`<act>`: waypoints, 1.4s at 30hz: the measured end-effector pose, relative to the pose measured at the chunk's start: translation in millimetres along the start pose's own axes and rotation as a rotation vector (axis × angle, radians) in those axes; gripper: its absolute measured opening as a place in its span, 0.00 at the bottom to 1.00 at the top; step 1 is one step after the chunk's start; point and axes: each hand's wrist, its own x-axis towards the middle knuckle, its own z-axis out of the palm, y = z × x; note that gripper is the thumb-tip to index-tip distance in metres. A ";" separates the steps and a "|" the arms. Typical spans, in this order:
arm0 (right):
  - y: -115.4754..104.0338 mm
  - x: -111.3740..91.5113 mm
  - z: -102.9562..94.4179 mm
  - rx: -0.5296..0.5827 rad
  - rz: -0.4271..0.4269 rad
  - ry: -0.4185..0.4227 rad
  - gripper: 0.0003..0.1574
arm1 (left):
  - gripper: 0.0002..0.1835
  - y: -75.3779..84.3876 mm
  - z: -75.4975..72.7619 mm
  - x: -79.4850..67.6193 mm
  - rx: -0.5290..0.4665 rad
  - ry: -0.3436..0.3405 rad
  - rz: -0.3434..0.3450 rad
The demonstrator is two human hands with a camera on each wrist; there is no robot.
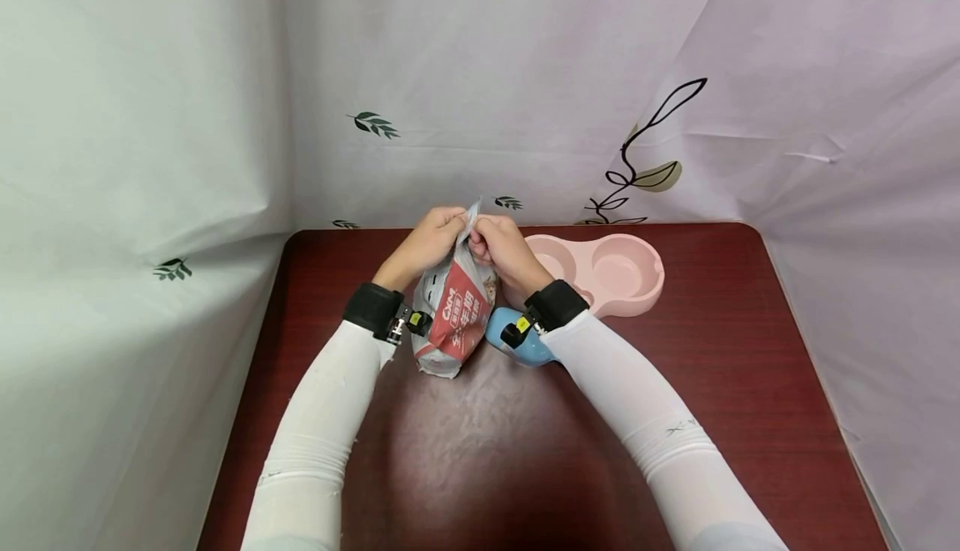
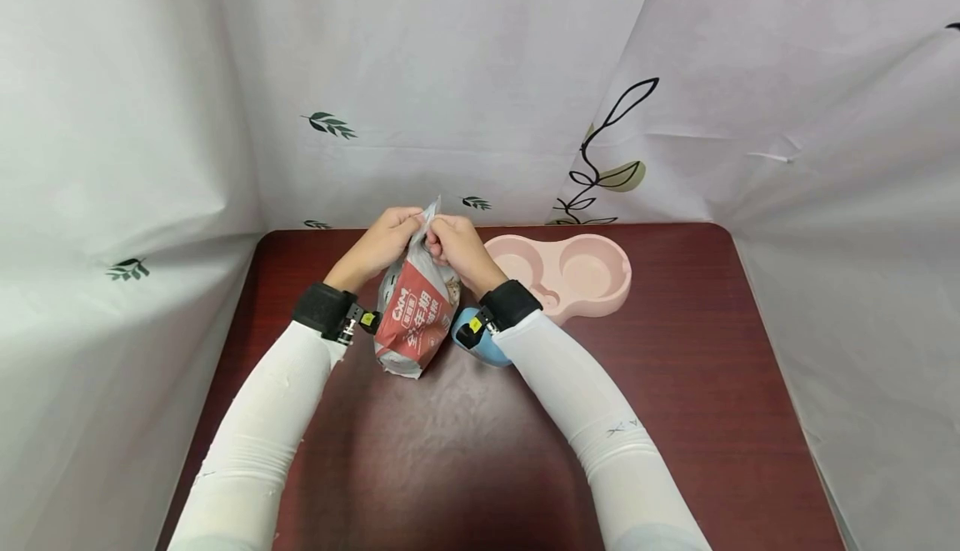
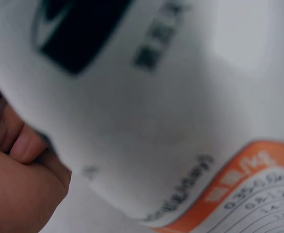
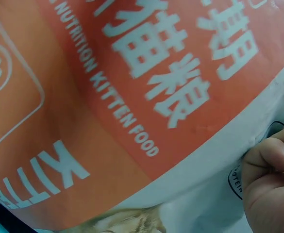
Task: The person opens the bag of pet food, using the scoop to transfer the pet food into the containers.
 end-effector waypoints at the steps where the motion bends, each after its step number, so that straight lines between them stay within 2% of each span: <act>1: 0.7 0.5 -0.1 0.008 -0.004 -0.006 0.19 | 0.19 -0.7 -0.2 -0.1 -0.008 -0.001 0.003; 7: 4.2 1.6 -2.3 0.048 -0.022 -0.035 0.20 | 0.19 -3.6 -1.1 0.1 -0.049 -0.012 0.002; 13: 4.2 0.1 -2.5 0.083 -0.029 -0.049 0.20 | 0.19 -7.0 -0.9 0.5 -0.110 0.005 -0.031; 18: 3.3 -0.4 -2.1 0.102 -0.025 -0.054 0.20 | 0.18 -5.0 -0.2 -0.4 -0.108 0.009 -0.019; 23: 4.3 -0.1 -2.3 0.110 -0.017 -0.067 0.20 | 0.19 -1.0 -0.2 -1.9 -0.044 0.026 -0.016; 33: 4.0 -1.0 -1.9 0.107 0.004 -0.063 0.22 | 0.18 15.1 2.3 -3.0 0.215 0.063 -0.032; 38: 4.7 -1.8 -2.1 0.094 0.000 -0.050 0.20 | 0.19 17.0 -0.6 -2.7 0.235 0.070 -0.023; 42: -1.5 -3.8 3.0 0.025 0.036 0.014 0.21 | 0.19 16.5 -0.3 -2.7 0.218 0.086 -0.034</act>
